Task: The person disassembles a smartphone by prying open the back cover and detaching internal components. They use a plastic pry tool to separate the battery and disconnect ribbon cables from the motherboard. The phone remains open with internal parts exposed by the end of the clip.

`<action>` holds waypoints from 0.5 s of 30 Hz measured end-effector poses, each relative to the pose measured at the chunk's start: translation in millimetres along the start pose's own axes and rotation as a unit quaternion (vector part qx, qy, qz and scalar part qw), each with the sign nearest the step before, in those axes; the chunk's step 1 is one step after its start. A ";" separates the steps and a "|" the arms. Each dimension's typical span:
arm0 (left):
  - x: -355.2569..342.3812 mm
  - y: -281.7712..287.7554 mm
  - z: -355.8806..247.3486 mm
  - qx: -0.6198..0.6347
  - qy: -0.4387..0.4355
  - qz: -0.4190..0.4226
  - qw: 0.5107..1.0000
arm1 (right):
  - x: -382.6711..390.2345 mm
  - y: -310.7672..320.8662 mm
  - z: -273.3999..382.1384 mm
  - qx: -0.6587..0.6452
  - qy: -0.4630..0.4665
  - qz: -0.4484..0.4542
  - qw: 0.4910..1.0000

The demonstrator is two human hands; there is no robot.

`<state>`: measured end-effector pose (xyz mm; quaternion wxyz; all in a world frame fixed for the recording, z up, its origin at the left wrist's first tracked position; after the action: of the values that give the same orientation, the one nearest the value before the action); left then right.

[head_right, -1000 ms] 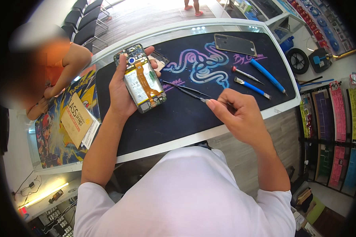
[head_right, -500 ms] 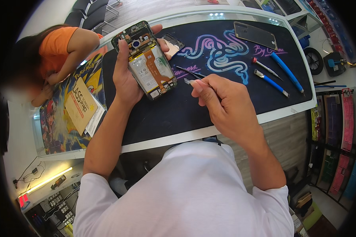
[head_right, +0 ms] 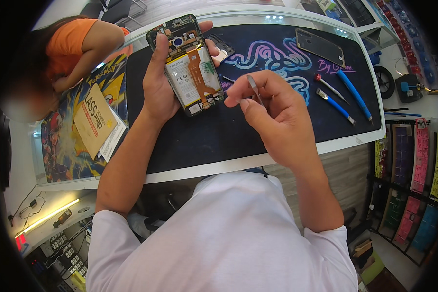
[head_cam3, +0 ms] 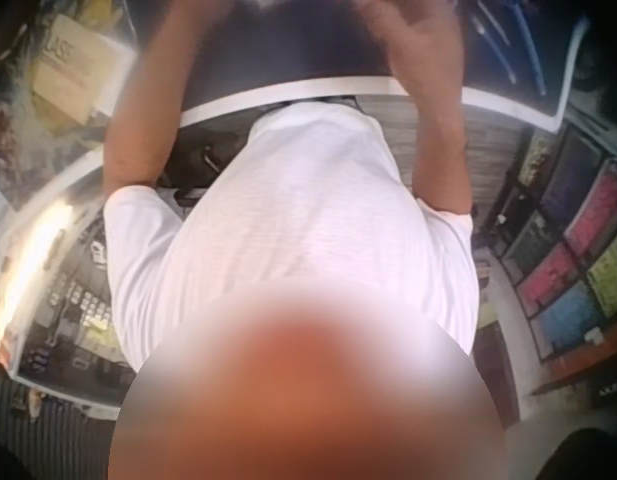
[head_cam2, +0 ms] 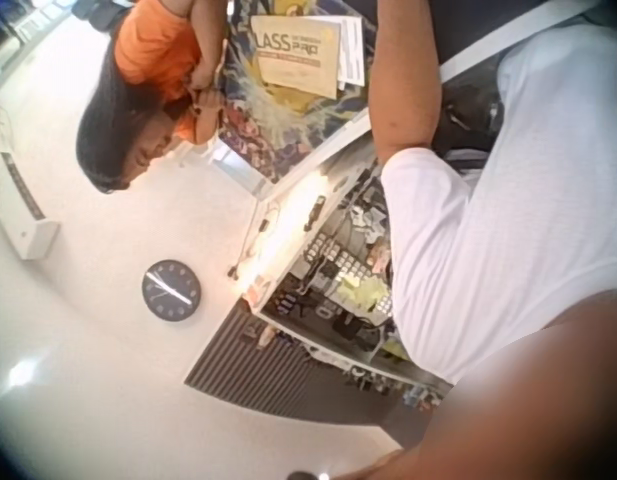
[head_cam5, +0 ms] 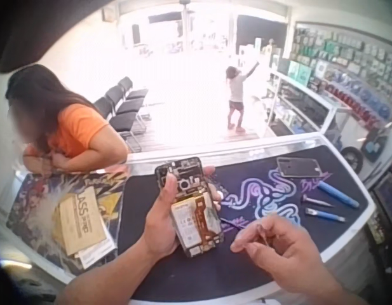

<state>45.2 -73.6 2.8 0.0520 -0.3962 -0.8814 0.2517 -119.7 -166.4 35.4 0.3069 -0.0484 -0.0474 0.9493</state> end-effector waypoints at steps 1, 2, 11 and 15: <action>-0.1 -0.2 0.1 -0.002 -0.001 0.001 1.000 | -2.0 0.2 -1.8 -0.014 -0.016 0.020 1.000; -0.2 -0.2 0.7 -0.002 0.002 0.000 1.000 | -3.1 0.1 -3.8 -0.042 -0.033 0.037 0.998; -0.1 0.0 3.0 0.007 0.014 -0.002 1.000 | -5.0 1.0 -12.8 -0.038 -0.097 0.050 0.993; -1.1 1.3 4.0 0.019 0.021 0.001 1.000 | -3.3 4.4 -7.8 0.033 -0.071 -0.002 0.997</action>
<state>45.6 -75.3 -1.1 0.0772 -0.4013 -0.8749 0.2599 -118.7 -171.4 27.4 0.3066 0.0290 -0.0379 0.9506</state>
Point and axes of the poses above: each hand's wrist, its own x-axis away from the middle knuckle, its own y-axis out of the back of the hand, z = x × y, the point moved 9 cm from there along -x, towards the middle knuckle, and after that the axes turned 12 degrees about -z, right-handed, at the moved point
